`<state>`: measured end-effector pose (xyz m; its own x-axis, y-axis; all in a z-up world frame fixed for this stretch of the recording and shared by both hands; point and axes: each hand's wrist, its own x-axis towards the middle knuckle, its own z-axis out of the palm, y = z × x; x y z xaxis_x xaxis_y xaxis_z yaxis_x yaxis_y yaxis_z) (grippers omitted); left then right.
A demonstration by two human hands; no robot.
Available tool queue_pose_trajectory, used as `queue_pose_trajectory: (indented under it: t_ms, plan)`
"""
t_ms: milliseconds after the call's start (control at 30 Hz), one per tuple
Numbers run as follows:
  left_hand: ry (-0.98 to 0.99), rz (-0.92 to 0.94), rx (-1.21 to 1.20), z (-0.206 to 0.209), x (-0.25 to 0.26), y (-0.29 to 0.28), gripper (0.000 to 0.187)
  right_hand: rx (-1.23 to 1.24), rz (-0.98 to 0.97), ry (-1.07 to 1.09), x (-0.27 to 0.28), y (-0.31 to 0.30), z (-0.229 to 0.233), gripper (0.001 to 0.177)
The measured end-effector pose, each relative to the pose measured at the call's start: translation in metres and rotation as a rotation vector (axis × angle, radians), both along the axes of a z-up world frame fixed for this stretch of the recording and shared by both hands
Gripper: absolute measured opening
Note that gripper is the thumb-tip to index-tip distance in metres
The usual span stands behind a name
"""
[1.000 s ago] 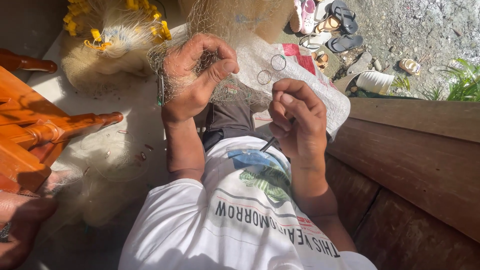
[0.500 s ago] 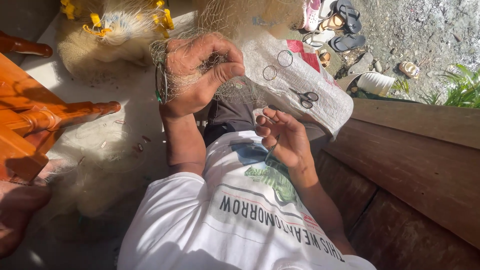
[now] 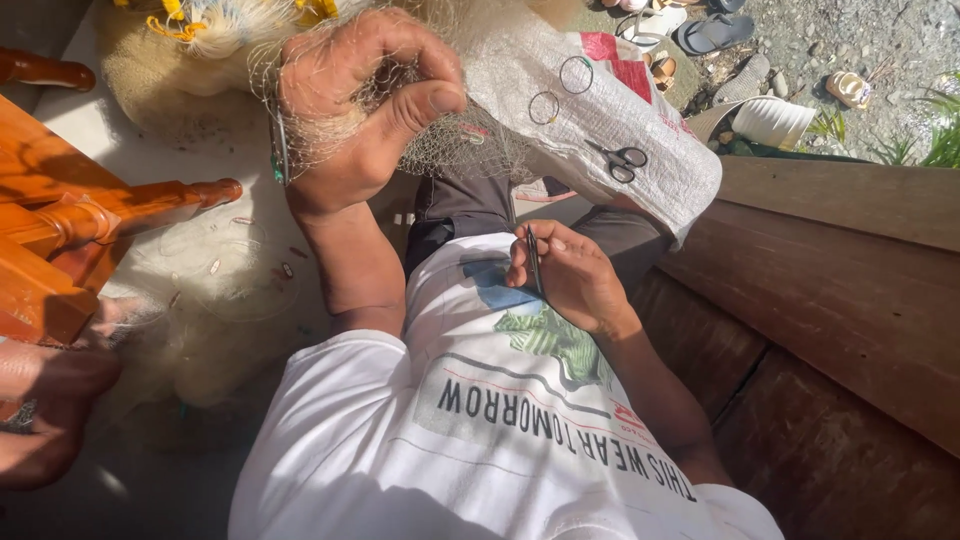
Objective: Repairing a fine-mesh fishing net using a netting needle and scissors.
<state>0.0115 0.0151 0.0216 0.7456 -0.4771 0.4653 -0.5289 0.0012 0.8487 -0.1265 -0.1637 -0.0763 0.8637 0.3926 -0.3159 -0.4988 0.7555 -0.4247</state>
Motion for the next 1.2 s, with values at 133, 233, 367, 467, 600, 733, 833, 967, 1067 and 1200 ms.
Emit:
queue_pose_trajectory:
  t_ms: [133,233,367,467,600,733,833,967,1067,1200]
  plan:
    - [0.04,0.027,-0.029,0.002,0.0,-0.006,0.012,0.003,-0.077,-0.016,0.001,-0.002,0.003,0.032]
    - [0.022,0.033,-0.043,-0.003,0.003,-0.007,0.011,0.102,-0.115,0.036,0.002,-0.005,0.0,0.032]
    - [0.024,0.067,-0.029,-0.006,0.005,-0.006,0.012,0.149,-0.157,0.047,0.0,-0.01,-0.011,0.032]
    - [0.064,0.095,-0.077,-0.007,0.005,-0.004,0.013,0.139,-0.188,0.049,-0.001,-0.012,-0.014,0.026]
    - [0.05,0.072,-0.054,-0.003,0.005,-0.001,0.011,-0.01,-0.329,-0.178,0.005,-0.016,-0.004,0.014]
    - [0.083,0.026,-0.09,-0.002,0.003,-0.001,0.01,-0.462,-0.43,-0.566,0.019,-0.027,0.026,0.017]
    - [0.086,0.003,-0.112,-0.002,0.003,-0.001,0.011,-1.073,-0.518,-0.784,0.04,-0.017,0.072,0.014]
    - [0.124,-0.001,-0.127,0.004,-0.001,0.0,0.009,-1.347,-0.559,-0.939,0.062,0.005,0.105,0.016]
    - [0.173,-0.017,-0.165,0.004,-0.004,0.002,0.009,-1.45,-0.511,-1.065,0.077,0.017,0.11,0.014]
    - [0.18,-0.045,-0.188,0.008,-0.004,0.004,0.006,-1.471,-0.432,-1.062,0.084,0.028,0.11,0.019]
